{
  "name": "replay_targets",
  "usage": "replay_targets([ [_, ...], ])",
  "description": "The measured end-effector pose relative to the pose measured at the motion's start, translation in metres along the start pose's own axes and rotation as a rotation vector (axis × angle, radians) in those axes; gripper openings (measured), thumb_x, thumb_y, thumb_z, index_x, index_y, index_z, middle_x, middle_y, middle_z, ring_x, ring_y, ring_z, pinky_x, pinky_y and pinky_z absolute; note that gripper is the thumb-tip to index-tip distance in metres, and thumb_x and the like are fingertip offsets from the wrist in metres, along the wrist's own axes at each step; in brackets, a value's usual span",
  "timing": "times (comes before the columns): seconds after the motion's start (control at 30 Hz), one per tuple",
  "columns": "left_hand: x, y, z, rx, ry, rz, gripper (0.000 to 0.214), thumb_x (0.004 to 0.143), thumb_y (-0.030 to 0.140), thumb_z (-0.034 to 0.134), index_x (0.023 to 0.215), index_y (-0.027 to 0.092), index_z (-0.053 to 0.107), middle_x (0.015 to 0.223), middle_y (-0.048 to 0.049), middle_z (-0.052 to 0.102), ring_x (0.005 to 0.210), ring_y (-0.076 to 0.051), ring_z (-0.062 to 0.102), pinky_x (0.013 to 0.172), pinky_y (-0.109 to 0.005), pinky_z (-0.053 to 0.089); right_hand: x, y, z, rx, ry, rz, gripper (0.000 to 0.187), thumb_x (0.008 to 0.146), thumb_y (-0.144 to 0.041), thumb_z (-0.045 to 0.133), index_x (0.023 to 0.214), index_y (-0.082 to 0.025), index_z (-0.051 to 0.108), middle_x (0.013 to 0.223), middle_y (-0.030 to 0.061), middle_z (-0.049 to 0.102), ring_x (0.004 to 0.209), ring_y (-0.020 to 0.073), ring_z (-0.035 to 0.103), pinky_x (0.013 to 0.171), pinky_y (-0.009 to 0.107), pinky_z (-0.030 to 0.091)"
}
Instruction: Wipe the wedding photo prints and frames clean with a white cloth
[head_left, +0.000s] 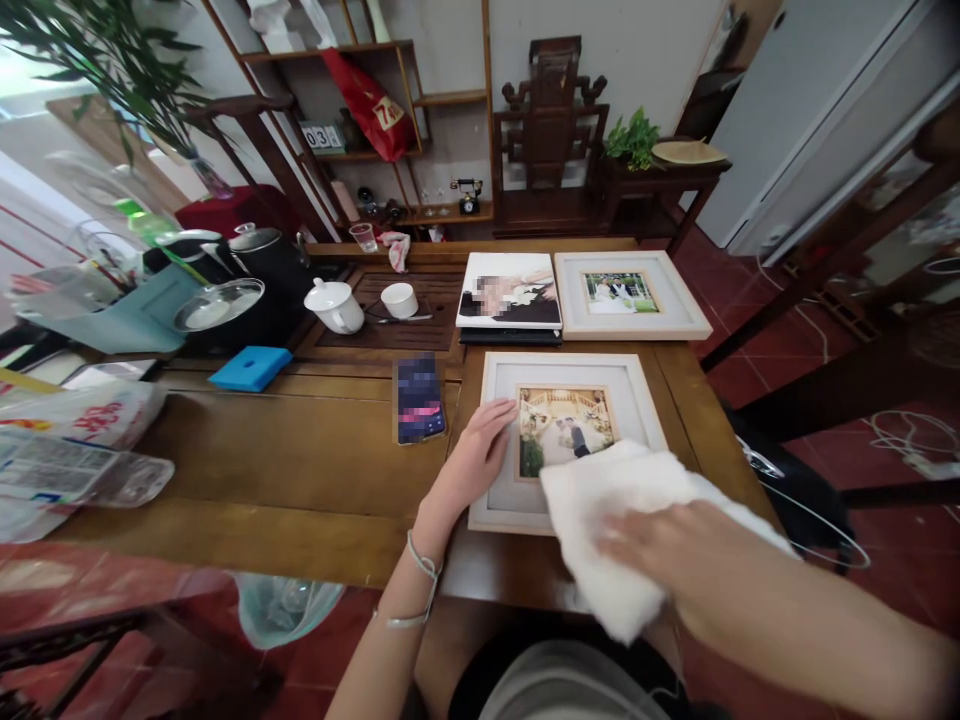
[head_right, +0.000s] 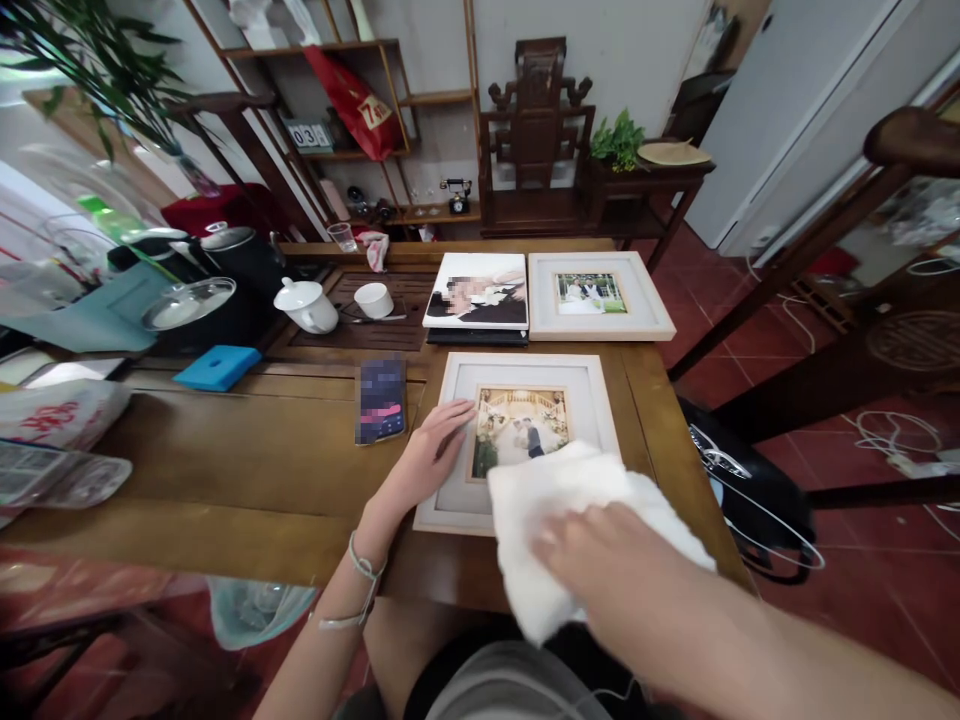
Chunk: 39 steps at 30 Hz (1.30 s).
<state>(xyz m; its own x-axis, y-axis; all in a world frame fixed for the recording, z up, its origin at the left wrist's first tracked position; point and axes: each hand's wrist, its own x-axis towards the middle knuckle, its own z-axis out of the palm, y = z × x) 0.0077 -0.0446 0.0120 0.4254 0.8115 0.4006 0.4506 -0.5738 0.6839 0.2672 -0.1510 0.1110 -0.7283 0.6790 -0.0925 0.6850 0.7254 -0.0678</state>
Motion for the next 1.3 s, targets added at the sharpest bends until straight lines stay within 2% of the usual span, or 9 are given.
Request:
replay_targets([
  [0.13, 0.0, 0.0, 0.001, 0.011, -0.007, 0.004, 0.034, 0.097, 0.013, 0.043, 0.125, 0.017, 0.061, 0.134, -0.0139, 0.059, 0.133, -0.025, 0.047, 0.112, -0.054, 0.039, 0.025, 0.057, -0.006, -0.072, -0.047, 0.387, 0.06, 0.067, 0.0, 0.046, 0.116, -0.026, 0.069, 0.094, 0.0058, 0.076, 0.079, 0.0259, 0.07, 0.069, 0.037, 0.051],
  [0.23, 0.0, -0.001, 0.0, 0.02, -0.012, 0.002, 0.034, 0.097, 0.013, 0.043, 0.125, 0.016, 0.061, 0.134, -0.0145, 0.059, 0.133, -0.025, 0.047, 0.112, -0.053, 0.039, 0.06, 0.085, 0.002, -0.114, 0.133, 0.544, 0.046, 0.078, -0.012, 0.05, 0.12, -0.02, 0.067, 0.105, 0.0121, 0.074, 0.091, 0.0321, 0.069, 0.075, 0.044, 0.052],
  [0.33, 0.0, -0.002, 0.0, 0.023, -0.016, 0.006, 0.034, 0.096, 0.013, 0.044, 0.125, 0.015, 0.061, 0.134, -0.0145, 0.059, 0.132, -0.025, 0.047, 0.112, -0.052, 0.04, 0.087, 0.097, 0.02, -0.115, 0.294, 0.478, 0.054, 0.076, -0.011, 0.053, 0.129, -0.013, 0.06, 0.131, 0.0153, 0.062, 0.126, 0.037, 0.051, 0.1, 0.053, 0.042],
  [0.47, -0.001, -0.004, 0.001, 0.03, 0.002, 0.021, 0.034, 0.096, 0.013, 0.044, 0.125, 0.016, 0.061, 0.133, -0.0137, 0.06, 0.131, -0.025, 0.048, 0.112, -0.053, 0.04, 0.092, 0.082, 0.039, -0.106, 0.192, 0.358, 0.068, 0.071, -0.003, 0.051, 0.139, -0.008, 0.05, 0.148, 0.0182, 0.045, 0.14, 0.0424, 0.03, 0.11, 0.065, 0.024],
  [0.73, -0.001, -0.003, 0.002, 0.022, 0.016, 0.021, 0.034, 0.097, 0.014, 0.043, 0.126, 0.019, 0.06, 0.134, -0.0127, 0.059, 0.132, -0.024, 0.048, 0.112, -0.053, 0.04, 0.039, -0.004, 0.039, 0.173, 0.077, 0.123, 0.078, 0.065, -0.003, 0.051, 0.142, -0.013, 0.046, 0.149, 0.0112, 0.046, 0.142, 0.0324, 0.031, 0.111, 0.052, 0.035],
  [0.9, -0.001, -0.003, 0.001, 0.03, 0.006, 0.028, 0.033, 0.097, 0.015, 0.044, 0.126, 0.018, 0.06, 0.132, -0.0134, 0.06, 0.131, -0.025, 0.049, 0.111, -0.055, 0.04, 0.041, 0.039, 0.04, 0.195, 0.097, 0.035, 0.086, 0.061, -0.002, 0.051, 0.144, -0.021, 0.043, 0.149, 0.0053, 0.046, 0.142, 0.0235, 0.032, 0.117, 0.051, 0.024],
  [1.1, 0.0, -0.003, -0.001, 0.028, -0.037, 0.001, 0.035, 0.097, 0.016, 0.044, 0.129, 0.018, 0.058, 0.136, -0.0128, 0.058, 0.134, -0.025, 0.046, 0.113, -0.055, 0.038, 0.072, 0.108, 0.047, -0.083, 0.345, 0.255, 0.071, 0.067, -0.008, 0.05, 0.138, -0.013, 0.05, 0.144, 0.0137, 0.051, 0.141, 0.0328, 0.033, 0.116, 0.061, 0.013],
  [1.2, -0.001, -0.001, -0.001, 0.033, -0.056, -0.011, 0.036, 0.098, 0.019, 0.045, 0.131, 0.018, 0.056, 0.138, -0.0131, 0.056, 0.135, -0.026, 0.044, 0.113, -0.055, 0.037, 0.086, 0.104, 0.047, -0.157, 0.31, 0.331, 0.068, 0.07, -0.01, 0.051, 0.137, -0.011, 0.052, 0.146, 0.0174, 0.048, 0.141, 0.0416, 0.027, 0.111, 0.068, 0.015],
  [1.3, -0.002, 0.0, -0.003, 0.047, -0.062, 0.005, 0.039, 0.097, 0.02, 0.046, 0.136, 0.018, 0.052, 0.141, -0.0138, 0.053, 0.138, -0.027, 0.041, 0.114, -0.057, 0.035, 0.087, 0.074, 0.044, -0.143, 0.186, 0.285, 0.068, 0.07, -0.008, 0.051, 0.138, -0.009, 0.051, 0.148, 0.0213, 0.043, 0.14, 0.0434, 0.028, 0.109, 0.068, 0.02],
])
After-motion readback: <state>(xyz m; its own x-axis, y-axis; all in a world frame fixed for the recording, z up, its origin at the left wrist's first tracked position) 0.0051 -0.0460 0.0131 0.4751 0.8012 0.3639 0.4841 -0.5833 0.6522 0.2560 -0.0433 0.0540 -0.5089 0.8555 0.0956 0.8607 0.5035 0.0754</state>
